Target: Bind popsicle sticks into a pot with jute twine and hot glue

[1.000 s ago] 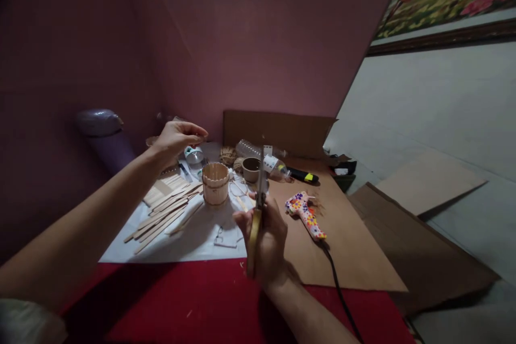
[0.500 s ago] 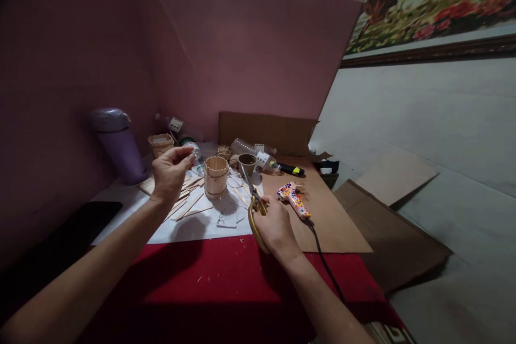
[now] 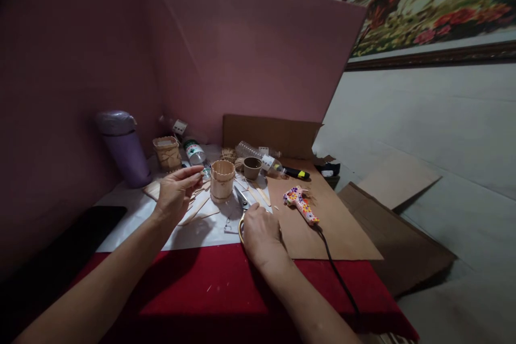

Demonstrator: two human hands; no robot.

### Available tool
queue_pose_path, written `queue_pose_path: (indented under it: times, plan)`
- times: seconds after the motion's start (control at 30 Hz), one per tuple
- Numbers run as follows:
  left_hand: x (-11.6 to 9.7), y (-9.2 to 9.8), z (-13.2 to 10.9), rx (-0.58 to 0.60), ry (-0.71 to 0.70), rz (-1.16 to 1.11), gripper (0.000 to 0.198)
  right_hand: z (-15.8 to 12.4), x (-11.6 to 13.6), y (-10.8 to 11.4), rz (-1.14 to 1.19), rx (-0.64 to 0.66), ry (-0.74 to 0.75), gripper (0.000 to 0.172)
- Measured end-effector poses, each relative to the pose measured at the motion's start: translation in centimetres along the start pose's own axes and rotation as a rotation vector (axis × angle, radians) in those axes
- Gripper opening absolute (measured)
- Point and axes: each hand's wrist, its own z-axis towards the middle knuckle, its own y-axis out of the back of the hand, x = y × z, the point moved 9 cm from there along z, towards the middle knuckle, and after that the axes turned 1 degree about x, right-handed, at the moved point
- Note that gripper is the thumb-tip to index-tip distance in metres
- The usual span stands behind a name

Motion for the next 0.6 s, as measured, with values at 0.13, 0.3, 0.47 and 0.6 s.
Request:
queue_pose_path:
  times: [0.13, 0.3, 0.47, 0.6]
  plan:
    - [0.2, -0.2, -0.2, 0.016, 0.045, -0.019, 0.027, 0.1, 0.5, -0.4, -0.062, 0.021, 0.065, 0.036]
    - [0.1, -0.5, -0.4, 0.035, 0.039, 0.001, 0.024, 0.0, 0.6, -0.1, -0.097, 0.038, 0.108, 0.038]
    - [0.3, -0.5, -0.3, 0.044, 0.025, 0.026, 0.022, -0.5, 0.6, 0.6, -0.073, 0.052, 0.158, 0.026]
    - [0.7, -0.6, -0.2, 0.054, 0.018, 0.038, 0.024, -0.7, 0.4, 1.4, -0.041, 0.055, 0.192, 0.023]
